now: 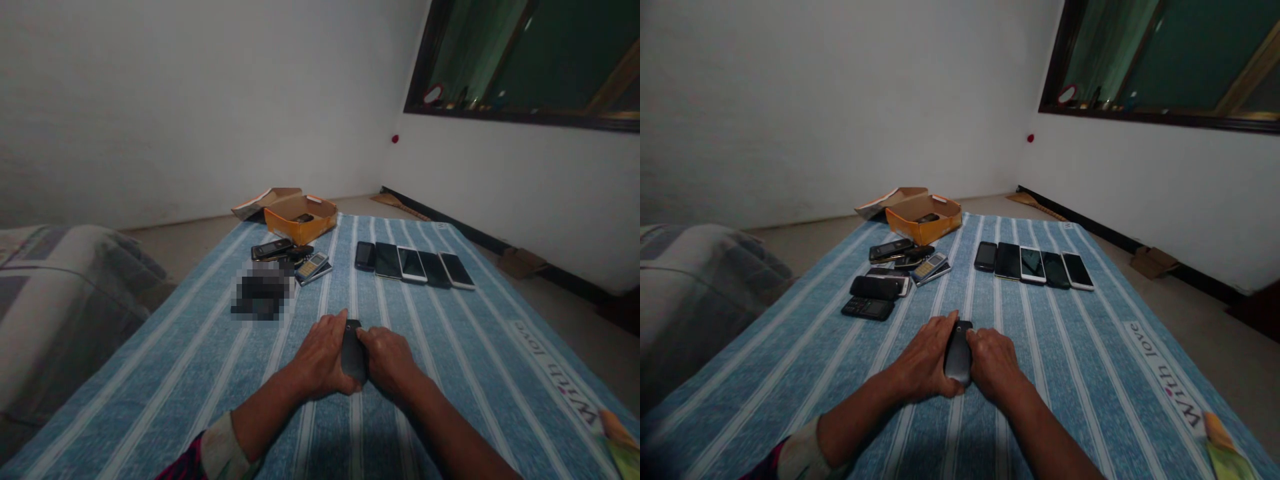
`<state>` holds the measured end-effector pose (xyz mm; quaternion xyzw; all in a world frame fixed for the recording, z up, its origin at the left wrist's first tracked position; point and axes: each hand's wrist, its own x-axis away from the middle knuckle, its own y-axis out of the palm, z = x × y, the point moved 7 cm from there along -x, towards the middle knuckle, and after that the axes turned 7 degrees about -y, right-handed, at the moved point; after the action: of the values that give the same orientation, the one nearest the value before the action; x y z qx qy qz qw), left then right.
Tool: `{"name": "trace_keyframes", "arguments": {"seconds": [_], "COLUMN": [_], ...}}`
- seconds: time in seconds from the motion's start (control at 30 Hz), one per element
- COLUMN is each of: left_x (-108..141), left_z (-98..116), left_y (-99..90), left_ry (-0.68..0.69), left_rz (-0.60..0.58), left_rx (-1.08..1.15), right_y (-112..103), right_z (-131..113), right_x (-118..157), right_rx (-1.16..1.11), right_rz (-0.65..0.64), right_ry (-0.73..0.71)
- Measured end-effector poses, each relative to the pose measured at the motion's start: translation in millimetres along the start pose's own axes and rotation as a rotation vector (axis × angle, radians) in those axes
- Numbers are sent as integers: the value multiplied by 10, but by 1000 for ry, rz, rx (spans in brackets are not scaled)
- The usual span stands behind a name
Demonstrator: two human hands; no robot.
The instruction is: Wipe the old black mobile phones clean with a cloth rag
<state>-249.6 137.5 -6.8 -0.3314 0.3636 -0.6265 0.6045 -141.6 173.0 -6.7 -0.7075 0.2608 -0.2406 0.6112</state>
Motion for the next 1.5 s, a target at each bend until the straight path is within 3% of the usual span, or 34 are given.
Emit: {"name": "trace_keyframes", "arguments": {"seconds": [0.17, 0.27, 0.5, 0.6, 0.77, 0.83, 0.93, 1.13, 1.5], "left_x": [-6, -12, -9, 2, -3, -13, -20, -7, 13], "left_z": [-24, -26, 3, -8, -50, -52, -23, 30, -10], "left_y": [17, 13, -1, 4, 24, 34, 18, -17, 44], "left_ry": [-17, -35, -33, -37, -11, 20, 73, 107, 188], "left_rz": [-9, -18, -39, -38, -57, -74, -69, -56, 16], "left_rx": [8, 17, -14, -12, 38, 56, 74, 84, 49], "right_y": [-149, -132, -65, -64, 3, 84, 153, 213, 221], "right_z": [-42, -112, -51, 80, 408, 420, 371, 345, 353], "right_x": [-153, -235, -95, -90, -149, -174, -203, -211, -203], "right_rx": [-33, 23, -72, -321, -1308, -1621, -1897, -2105, -2098], "right_rz": [75, 34, 28, 52, 277, 298, 284, 227, 242], "right_ry": [-66, -96, -40, -28, 182, 237, 232, 165, 169]}}
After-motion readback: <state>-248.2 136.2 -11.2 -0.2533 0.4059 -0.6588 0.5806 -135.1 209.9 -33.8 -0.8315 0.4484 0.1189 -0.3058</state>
